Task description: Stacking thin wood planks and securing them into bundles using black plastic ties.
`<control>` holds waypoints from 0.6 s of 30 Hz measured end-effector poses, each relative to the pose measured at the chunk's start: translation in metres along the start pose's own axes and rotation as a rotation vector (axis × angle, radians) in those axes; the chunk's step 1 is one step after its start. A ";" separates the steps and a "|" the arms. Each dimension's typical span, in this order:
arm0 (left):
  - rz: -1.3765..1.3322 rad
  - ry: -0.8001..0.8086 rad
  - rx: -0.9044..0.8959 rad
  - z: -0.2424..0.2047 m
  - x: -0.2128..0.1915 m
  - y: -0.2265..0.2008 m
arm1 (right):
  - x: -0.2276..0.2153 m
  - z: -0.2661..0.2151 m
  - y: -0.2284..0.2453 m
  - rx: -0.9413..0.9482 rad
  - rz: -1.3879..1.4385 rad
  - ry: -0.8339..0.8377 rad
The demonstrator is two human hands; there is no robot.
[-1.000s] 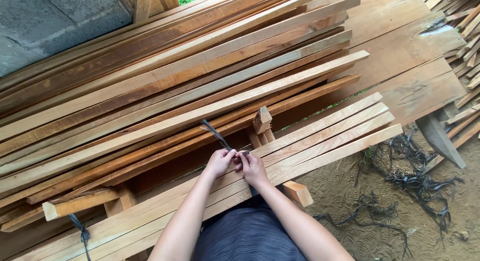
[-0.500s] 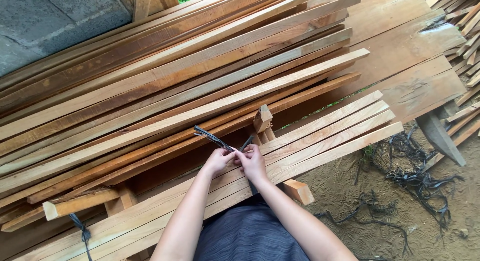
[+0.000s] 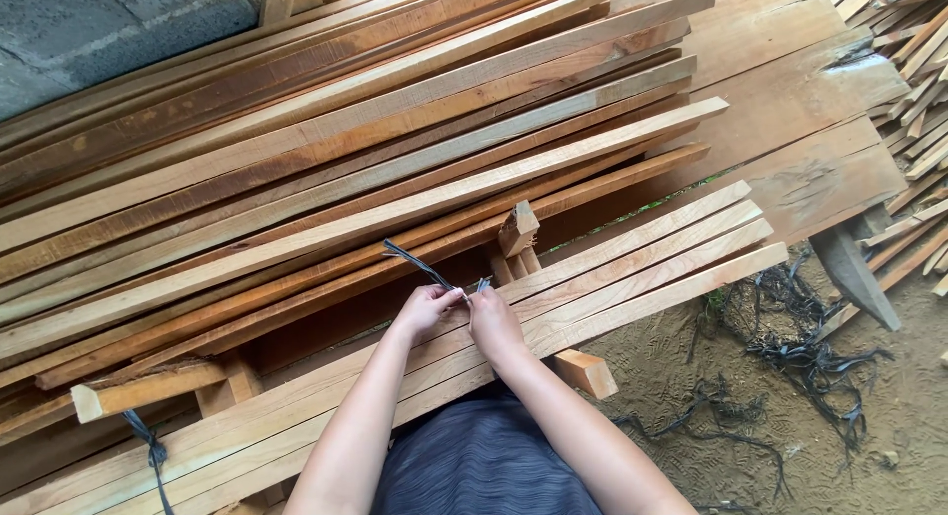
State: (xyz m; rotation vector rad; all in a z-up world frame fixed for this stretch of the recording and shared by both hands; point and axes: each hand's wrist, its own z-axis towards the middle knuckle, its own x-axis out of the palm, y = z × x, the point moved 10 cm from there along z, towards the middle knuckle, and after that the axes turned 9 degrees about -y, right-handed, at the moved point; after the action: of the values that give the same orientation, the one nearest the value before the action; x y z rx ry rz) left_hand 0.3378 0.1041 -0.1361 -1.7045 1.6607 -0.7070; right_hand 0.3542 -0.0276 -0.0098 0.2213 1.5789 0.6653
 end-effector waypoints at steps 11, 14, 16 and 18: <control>0.224 -0.125 0.053 0.010 -0.002 0.000 | 0.056 -0.017 -0.035 0.466 0.549 0.468; 0.231 -0.135 0.009 0.004 -0.004 -0.005 | 0.047 -0.015 -0.035 0.415 0.367 0.365; 0.226 -0.141 -0.025 0.012 -0.005 0.009 | 0.025 -0.010 -0.029 0.372 0.326 0.209; 0.220 -0.155 -0.061 0.022 -0.010 0.024 | 0.009 -0.007 -0.025 0.323 0.289 0.058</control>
State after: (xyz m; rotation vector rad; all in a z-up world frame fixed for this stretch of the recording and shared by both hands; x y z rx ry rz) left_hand 0.3387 0.1157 -0.1683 -1.5447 1.7407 -0.4130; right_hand 0.3522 -0.0452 -0.0307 0.6859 1.7233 0.6383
